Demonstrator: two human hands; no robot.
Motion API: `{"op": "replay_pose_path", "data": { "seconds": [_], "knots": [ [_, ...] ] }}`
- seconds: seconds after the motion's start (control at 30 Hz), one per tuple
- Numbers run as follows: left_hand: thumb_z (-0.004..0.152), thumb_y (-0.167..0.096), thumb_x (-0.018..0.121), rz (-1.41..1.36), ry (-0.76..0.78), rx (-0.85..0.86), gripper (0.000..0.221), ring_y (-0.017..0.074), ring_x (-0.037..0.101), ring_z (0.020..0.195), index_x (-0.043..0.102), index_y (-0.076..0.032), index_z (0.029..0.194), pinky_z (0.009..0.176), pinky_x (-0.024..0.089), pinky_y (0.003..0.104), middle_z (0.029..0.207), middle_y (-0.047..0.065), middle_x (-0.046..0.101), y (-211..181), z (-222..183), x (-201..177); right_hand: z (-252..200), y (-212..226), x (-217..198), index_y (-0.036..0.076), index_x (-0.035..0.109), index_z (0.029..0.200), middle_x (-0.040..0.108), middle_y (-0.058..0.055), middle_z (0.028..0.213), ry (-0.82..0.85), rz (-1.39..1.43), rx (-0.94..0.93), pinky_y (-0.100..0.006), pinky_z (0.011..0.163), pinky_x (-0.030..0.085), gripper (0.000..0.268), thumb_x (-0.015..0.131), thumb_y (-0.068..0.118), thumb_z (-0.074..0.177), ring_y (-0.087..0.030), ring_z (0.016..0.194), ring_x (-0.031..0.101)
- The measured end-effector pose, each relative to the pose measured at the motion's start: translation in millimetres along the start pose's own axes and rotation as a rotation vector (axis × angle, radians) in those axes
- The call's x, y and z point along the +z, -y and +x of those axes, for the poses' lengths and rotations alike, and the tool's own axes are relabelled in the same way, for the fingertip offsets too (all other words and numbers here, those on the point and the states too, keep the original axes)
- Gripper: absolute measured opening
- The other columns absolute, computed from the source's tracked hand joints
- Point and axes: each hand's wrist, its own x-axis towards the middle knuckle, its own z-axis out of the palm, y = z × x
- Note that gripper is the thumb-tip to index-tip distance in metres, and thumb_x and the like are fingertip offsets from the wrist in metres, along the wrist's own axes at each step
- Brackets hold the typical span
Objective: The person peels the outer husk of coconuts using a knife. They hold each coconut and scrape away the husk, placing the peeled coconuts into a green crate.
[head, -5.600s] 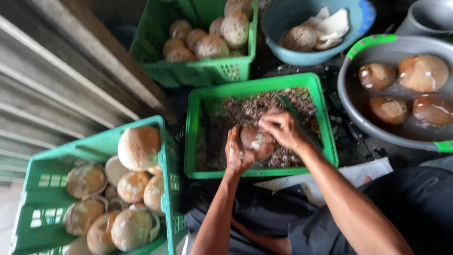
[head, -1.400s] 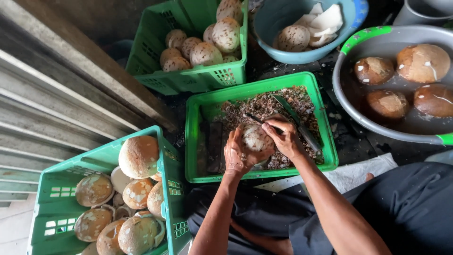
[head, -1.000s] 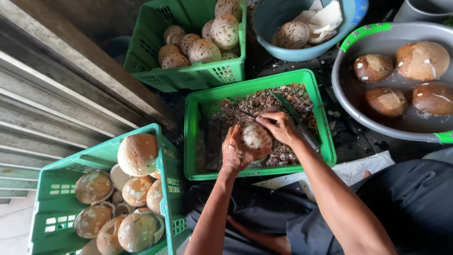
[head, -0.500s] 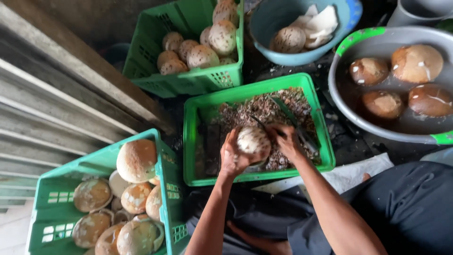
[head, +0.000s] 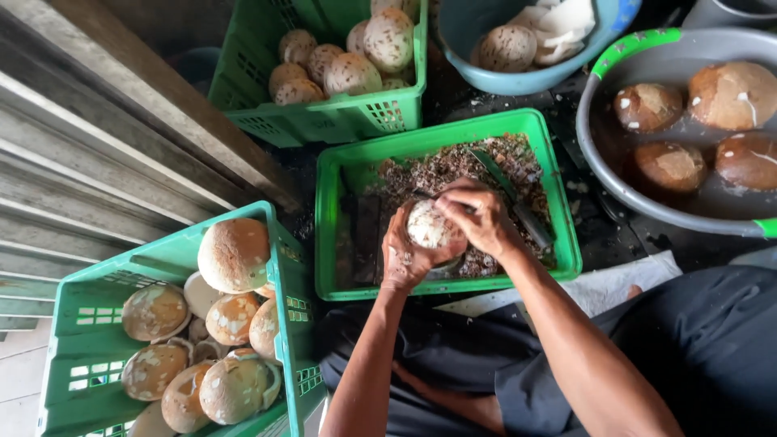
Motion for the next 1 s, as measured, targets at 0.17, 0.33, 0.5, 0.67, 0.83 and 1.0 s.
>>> {"op": "replay_pose_path", "data": {
  "seconds": [0.17, 0.33, 0.5, 0.67, 0.83, 1.0],
  "knots": [
    [0.036, -0.049, 0.094, 0.005, 0.033, -0.013, 0.105, 0.0365, 0.067, 0.113, 0.057, -0.025, 0.131, 0.100, 0.053, 0.049, 0.116, 0.012, 0.067, 8, -1, -1, -12, -1, -10, 0.005, 0.076, 0.092, 0.072, -0.014, 0.094, -0.028, -0.098, 0.010, -0.045, 0.088, 0.054, 0.013, 0.073, 0.018, 0.094, -0.034, 0.093, 0.069],
    [0.032, -0.042, 0.097, -0.041, -0.016, 0.056, 0.107, 0.0384, 0.069, 0.108, 0.060, -0.024, 0.130, 0.094, 0.055, 0.050, 0.111, 0.014, 0.067, 30, -17, 6, -53, 16, -1, 0.002, 0.076, 0.098, 0.074, -0.018, 0.096, -0.124, -0.108, 0.166, -0.044, 0.089, 0.055, 0.025, 0.077, 0.027, 0.093, -0.034, 0.095, 0.072],
    [0.035, -0.045, 0.096, -0.066, 0.004, 0.115, 0.106, 0.0383, 0.069, 0.107, 0.059, -0.021, 0.132, 0.095, 0.055, 0.050, 0.113, 0.013, 0.067, 19, 4, 2, -22, 30, -2, 0.005, 0.078, 0.099, 0.076, -0.014, 0.098, -0.175, 0.017, 0.176, -0.041, 0.094, 0.054, 0.013, 0.076, 0.016, 0.092, -0.029, 0.100, 0.072],
    [0.038, -0.043, 0.095, -0.021, -0.022, 0.193, 0.098, 0.0382, 0.069, 0.103, 0.061, -0.021, 0.127, 0.092, 0.056, 0.049, 0.107, 0.012, 0.067, 15, 17, 3, 13, 9, -8, 0.007, 0.078, 0.097, 0.075, -0.015, 0.097, 0.006, -0.074, 0.093, -0.046, 0.092, 0.054, 0.015, 0.072, 0.021, 0.094, -0.034, 0.096, 0.070],
    [0.038, -0.051, 0.095, -0.006, -0.050, 0.151, 0.100, 0.0344, 0.070, 0.105, 0.060, -0.025, 0.128, 0.092, 0.057, 0.044, 0.110, 0.009, 0.067, 9, 6, 4, 13, 17, -12, 0.003, 0.076, 0.097, 0.073, -0.017, 0.101, 0.063, -0.206, -0.010, -0.048, 0.085, 0.055, 0.018, 0.073, 0.020, 0.094, -0.039, 0.097, 0.069],
    [0.037, -0.045, 0.096, -0.006, -0.038, 0.115, 0.096, 0.0381, 0.070, 0.100, 0.063, -0.023, 0.123, 0.088, 0.058, 0.051, 0.105, 0.011, 0.067, 30, 7, 8, -5, 36, -8, 0.011, 0.077, 0.095, 0.072, -0.011, 0.102, 0.037, -0.199, -0.002, -0.044, 0.086, 0.055, 0.013, 0.072, 0.023, 0.093, -0.034, 0.098, 0.068]
  ]
}}
